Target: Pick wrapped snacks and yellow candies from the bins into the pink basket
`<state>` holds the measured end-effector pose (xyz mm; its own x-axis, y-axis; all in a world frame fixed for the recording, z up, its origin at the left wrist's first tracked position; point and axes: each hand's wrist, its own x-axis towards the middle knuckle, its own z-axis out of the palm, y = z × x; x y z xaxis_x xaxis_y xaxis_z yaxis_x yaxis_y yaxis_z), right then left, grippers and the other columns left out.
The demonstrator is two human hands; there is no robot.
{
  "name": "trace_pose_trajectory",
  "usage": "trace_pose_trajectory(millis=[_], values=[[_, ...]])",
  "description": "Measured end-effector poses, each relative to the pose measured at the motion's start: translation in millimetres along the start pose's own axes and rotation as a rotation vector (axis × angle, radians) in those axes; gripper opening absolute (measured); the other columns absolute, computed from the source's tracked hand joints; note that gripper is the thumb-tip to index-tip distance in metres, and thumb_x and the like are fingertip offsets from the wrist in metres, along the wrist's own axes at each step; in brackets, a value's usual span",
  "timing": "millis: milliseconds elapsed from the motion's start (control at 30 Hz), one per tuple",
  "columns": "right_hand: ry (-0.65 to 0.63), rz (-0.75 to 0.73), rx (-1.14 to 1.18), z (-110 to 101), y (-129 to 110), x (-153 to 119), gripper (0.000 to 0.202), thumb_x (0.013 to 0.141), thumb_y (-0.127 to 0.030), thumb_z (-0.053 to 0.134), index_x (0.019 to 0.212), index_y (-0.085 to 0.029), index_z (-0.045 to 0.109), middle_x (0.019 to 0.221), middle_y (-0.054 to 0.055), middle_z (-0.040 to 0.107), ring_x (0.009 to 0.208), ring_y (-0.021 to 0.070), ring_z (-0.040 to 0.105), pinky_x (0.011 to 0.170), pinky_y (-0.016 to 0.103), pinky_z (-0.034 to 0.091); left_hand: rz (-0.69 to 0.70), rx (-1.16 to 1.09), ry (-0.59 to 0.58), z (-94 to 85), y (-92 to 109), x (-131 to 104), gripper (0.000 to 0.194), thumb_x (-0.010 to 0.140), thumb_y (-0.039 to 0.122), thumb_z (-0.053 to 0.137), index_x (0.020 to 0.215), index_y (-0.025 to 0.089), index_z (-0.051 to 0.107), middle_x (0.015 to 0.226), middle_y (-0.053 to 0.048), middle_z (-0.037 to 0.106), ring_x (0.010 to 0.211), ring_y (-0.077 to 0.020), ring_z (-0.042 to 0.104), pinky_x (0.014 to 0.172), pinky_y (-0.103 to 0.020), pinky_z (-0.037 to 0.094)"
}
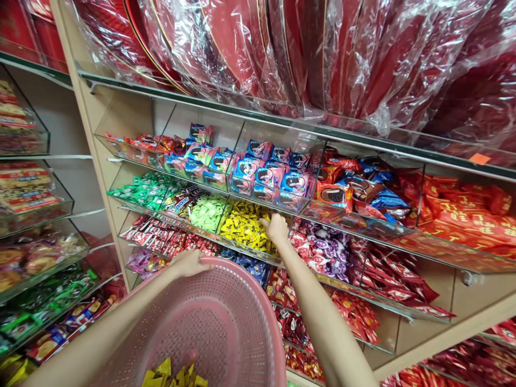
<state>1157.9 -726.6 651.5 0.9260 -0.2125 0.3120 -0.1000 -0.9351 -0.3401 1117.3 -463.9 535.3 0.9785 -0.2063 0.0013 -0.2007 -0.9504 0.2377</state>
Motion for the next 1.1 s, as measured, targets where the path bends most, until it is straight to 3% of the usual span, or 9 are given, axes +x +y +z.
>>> trace_pose_trajectory(millis=[167,433,633,833,1100], values=[[0.064,-0.033,0.083,13,-6,6,0.053,0.086,-0.052,0.035,0.114,-0.01,0.055,0.105,0.015,0.064,0.094,0.0225,0.06,0.075,0.027,0.043,-0.005,0.0,0.009,0.6,-3,-2,0.057,0.067,0.072,0.043,0.08,0.021,0.064,0.087,-0.011,0.069,0.085,-0.0315,0.064,0.07,-0.039,0.049],[0.037,-0.14,-0.01,34,-2,-13,0.039,0.086,-0.045,0.042,0.115,-0.019,0.05,0.113,0.013,0.057,0.1,0.0255,0.056,0.078,0.031,0.042,-0.018,-0.007,0.011,-0.3,-7,-6,0.059,0.066,0.074,0.04,0.08,0.022,0.065,0.086,-0.01,0.069,0.084,-0.0298,0.064,0.07,-0.036,0.049],[-0.014,-0.139,-0.084,36,-9,-22,0.061,0.082,-0.064,0.027,0.113,-0.015,0.048,0.112,0.017,0.051,0.103,0.0305,0.052,0.081,0.039,0.042,-0.026,-0.006,0.006,0.0,-6,-6,0.06,0.066,0.075,0.041,0.08,0.021,0.065,0.087,-0.011,0.069,0.085,-0.0318,0.064,0.07,-0.038,0.049],[-0.09,-0.233,-0.165,41,-20,-27,0.067,0.074,-0.069,0.041,0.119,-0.018,0.043,0.116,0.018,0.045,0.107,0.0344,0.047,0.077,0.04,0.042,-0.019,-0.007,0.011,-1.8,-4,-6,0.056,0.067,0.072,0.042,0.079,0.022,0.064,0.086,-0.01,0.07,0.084,-0.0297,0.064,0.07,-0.036,0.048],[-0.12,-0.342,-0.174,41,-10,-20,0.048,0.083,-0.061,0.035,0.112,-0.025,0.047,0.109,0.011,0.05,0.087,0.022,0.058,0.07,0.03,0.04,-0.052,-0.018,-0.001,-8.5,-4,-15,0.055,0.066,0.071,0.044,0.08,0.022,0.066,0.083,-0.009,0.07,0.082,-0.0277,0.065,0.066,-0.032,0.048]])
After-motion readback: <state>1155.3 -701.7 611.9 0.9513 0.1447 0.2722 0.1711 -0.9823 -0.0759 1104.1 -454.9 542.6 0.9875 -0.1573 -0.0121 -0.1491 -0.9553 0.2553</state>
